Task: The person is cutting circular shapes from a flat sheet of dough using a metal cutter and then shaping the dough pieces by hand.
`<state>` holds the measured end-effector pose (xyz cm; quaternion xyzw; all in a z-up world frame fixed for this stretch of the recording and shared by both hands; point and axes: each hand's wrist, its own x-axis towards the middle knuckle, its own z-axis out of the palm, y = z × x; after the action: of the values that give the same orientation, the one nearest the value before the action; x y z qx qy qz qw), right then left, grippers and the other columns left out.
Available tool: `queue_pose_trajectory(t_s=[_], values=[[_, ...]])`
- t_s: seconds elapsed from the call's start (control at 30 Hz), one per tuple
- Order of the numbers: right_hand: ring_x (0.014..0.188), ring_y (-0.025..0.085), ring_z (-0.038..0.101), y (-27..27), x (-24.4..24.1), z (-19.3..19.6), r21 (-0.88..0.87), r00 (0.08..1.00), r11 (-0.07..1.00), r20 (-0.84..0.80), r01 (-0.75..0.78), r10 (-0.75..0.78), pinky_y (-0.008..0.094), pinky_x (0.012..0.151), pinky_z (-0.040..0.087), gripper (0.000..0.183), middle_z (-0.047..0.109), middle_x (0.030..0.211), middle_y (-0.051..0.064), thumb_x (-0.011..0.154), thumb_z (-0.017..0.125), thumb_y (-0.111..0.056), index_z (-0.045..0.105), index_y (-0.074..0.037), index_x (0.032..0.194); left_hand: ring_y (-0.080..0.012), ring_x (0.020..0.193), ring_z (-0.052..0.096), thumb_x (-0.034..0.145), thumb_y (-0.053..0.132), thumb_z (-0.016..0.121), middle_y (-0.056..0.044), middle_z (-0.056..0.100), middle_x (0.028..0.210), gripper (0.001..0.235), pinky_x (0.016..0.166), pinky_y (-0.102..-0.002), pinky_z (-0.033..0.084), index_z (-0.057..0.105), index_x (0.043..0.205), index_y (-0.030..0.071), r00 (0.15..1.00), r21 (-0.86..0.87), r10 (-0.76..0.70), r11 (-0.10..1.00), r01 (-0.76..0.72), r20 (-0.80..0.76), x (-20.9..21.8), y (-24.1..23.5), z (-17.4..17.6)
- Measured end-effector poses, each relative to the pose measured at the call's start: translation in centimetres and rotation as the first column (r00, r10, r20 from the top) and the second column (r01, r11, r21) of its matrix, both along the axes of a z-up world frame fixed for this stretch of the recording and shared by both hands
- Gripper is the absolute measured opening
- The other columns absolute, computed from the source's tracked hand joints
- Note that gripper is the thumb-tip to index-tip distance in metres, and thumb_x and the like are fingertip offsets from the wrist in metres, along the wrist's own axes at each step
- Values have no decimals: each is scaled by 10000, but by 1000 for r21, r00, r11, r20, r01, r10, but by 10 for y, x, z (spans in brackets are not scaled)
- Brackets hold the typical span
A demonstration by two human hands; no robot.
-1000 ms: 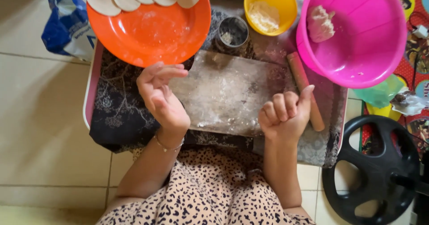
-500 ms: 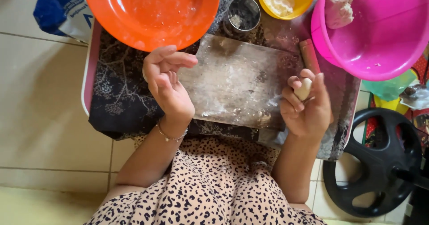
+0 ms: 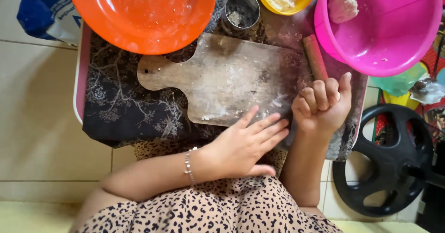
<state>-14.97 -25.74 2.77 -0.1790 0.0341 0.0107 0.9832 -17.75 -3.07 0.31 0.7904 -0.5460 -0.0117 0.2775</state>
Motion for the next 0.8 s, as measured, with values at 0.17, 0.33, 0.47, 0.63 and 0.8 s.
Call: queue_pose_trajectory(t_s=[0.17,0.33,0.47,0.63,0.8], values=[[415,86,215,-29,-10,-13,-207,999,977,-4,48,-50,193,378,260,547,277,537,-46,1064,330,-542,387,-190,649,-370,1458,372,767,927,329,-185,436,1567,1167,1217,-610,137,383,1557,69,971,111,231,965,-236,58,34,7,-8],[461,95,279,-32,-14,-10,-209,990,971,-54,118,-132,211,415,261,510,301,604,-37,1073,355,-519,436,-171,710,-425,1554,159,737,908,542,-263,171,1682,1322,1257,-572,106,296,1582,-78,824,281,531,775,-566,197,63,23,1],[611,106,445,-9,-11,8,-367,978,928,-158,69,-135,187,485,410,183,504,976,54,1066,490,-308,514,-127,1060,-573,1190,553,569,1014,468,-257,510,1443,1344,938,-598,480,396,1551,99,964,104,265,959,-262,-14,51,0,-6],[568,79,492,-13,-19,6,-426,991,900,-40,98,-127,152,421,429,394,687,1159,191,1092,488,-158,464,-47,1470,-447,1556,109,745,922,536,-270,127,1680,1296,1243,-588,97,276,1596,-22,859,316,498,801,-509,122,72,33,-15],[517,84,305,-29,-21,-18,-281,999,960,-34,20,-30,208,427,374,395,367,660,-18,1088,450,-474,563,-120,954,-491,1425,387,793,955,258,-232,500,1522,1148,1137,-653,242,411,1566,121,930,84,339,932,-352,141,73,48,-21]])
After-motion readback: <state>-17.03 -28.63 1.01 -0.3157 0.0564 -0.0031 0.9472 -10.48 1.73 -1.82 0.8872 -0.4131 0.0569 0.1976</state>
